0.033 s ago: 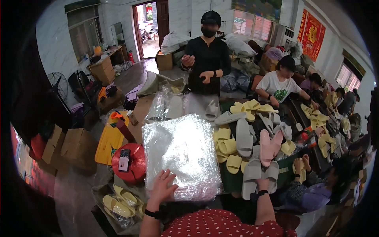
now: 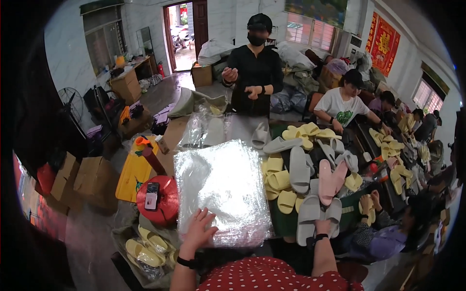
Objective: Packaging several pairs of slippers into individual plastic bags.
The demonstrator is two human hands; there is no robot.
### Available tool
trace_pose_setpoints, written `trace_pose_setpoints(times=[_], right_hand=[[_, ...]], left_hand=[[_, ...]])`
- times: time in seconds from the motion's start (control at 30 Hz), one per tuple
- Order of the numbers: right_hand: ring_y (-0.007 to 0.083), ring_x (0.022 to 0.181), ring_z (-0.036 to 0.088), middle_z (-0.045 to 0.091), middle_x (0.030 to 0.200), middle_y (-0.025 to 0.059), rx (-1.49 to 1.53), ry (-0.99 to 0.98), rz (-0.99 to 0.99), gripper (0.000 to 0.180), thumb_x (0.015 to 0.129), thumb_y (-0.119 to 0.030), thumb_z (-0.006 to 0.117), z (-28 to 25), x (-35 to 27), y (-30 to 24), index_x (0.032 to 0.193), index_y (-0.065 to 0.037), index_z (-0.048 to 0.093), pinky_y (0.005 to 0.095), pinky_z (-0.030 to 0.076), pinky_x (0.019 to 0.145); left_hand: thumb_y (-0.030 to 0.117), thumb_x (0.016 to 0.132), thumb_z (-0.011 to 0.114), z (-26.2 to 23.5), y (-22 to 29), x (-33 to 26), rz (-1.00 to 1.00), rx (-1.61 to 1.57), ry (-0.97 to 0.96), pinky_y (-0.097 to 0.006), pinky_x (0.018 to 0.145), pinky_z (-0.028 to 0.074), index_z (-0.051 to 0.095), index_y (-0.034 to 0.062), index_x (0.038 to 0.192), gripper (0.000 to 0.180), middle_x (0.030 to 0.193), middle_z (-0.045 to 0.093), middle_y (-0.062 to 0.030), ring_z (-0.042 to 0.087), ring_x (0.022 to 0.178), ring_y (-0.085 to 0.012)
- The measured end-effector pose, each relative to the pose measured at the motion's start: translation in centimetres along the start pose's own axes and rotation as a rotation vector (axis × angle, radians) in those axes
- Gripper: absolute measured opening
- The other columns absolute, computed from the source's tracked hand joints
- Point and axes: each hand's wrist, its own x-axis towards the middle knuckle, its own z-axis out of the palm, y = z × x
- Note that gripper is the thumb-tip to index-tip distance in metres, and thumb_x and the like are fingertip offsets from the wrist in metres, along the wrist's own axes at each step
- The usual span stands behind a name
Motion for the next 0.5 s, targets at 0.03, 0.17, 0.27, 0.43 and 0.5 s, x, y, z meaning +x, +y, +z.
trace_pose_setpoints(times=[0.03,0.17,0.27,0.43,0.5], right_hand=[[0.0450,0.113,0.055,0.055,0.119,0.0325,0.000,0.016,0.003,0.064,0.074,-0.026,0.071,-0.3,0.7,0.7,0.129,-0.002,0.050,0.0506,0.044,0.096],[0.0484,0.110,0.054,0.055,0.118,0.0337,0.014,0.188,-0.118,0.047,0.081,-0.018,0.062,1.3,7.8,9.5,0.122,0.004,0.054,0.0537,0.045,0.095],[0.0491,0.098,0.059,0.060,0.109,0.0322,0.225,0.136,-0.129,0.035,0.084,-0.013,0.061,0.3,3.0,4.8,0.109,0.011,0.059,0.0530,0.049,0.087],[0.0391,0.083,0.061,0.062,0.090,0.0240,0.345,0.147,-0.175,0.028,0.087,-0.016,0.064,-2.7,-2.3,3.3,0.094,0.010,0.058,0.0455,0.048,0.076],[0.0360,0.078,0.060,0.061,0.086,0.0212,0.335,0.113,-0.208,0.027,0.088,-0.016,0.064,-4.9,-4.7,1.4,0.091,0.009,0.056,0.0433,0.047,0.073]], left_hand=[[0.033,0.080,0.074,0.1,0.2,0.1,0.010,-0.013,0.000,-0.046,0.115,0.030,0.061,0.0159,0.130,0.055,0.149,0.042,-0.0174,0.031,0.141,-0.0399],[0.035,0.080,0.073,1.5,0.5,2.8,0.115,-0.075,-0.054,-0.046,0.115,0.029,0.061,0.0163,0.130,0.055,0.149,0.041,-0.0173,0.030,0.141,-0.0407],[0.036,0.080,0.073,0.6,-0.4,0.6,0.058,-0.034,-0.032,-0.047,0.115,0.029,0.061,0.0157,0.130,0.056,0.150,0.041,-0.0175,0.030,0.141,-0.0407],[0.036,0.081,0.073,0.3,0.3,0.7,0.049,-0.041,-0.053,-0.047,0.115,0.028,0.060,0.0156,0.131,0.056,0.149,0.042,-0.0184,0.031,0.140,-0.0415],[0.036,0.081,0.072,0.3,0.2,0.6,0.061,-0.034,-0.034,-0.047,0.115,0.028,0.060,0.0156,0.131,0.055,0.149,0.042,-0.0186,0.031,0.140,-0.0416]])
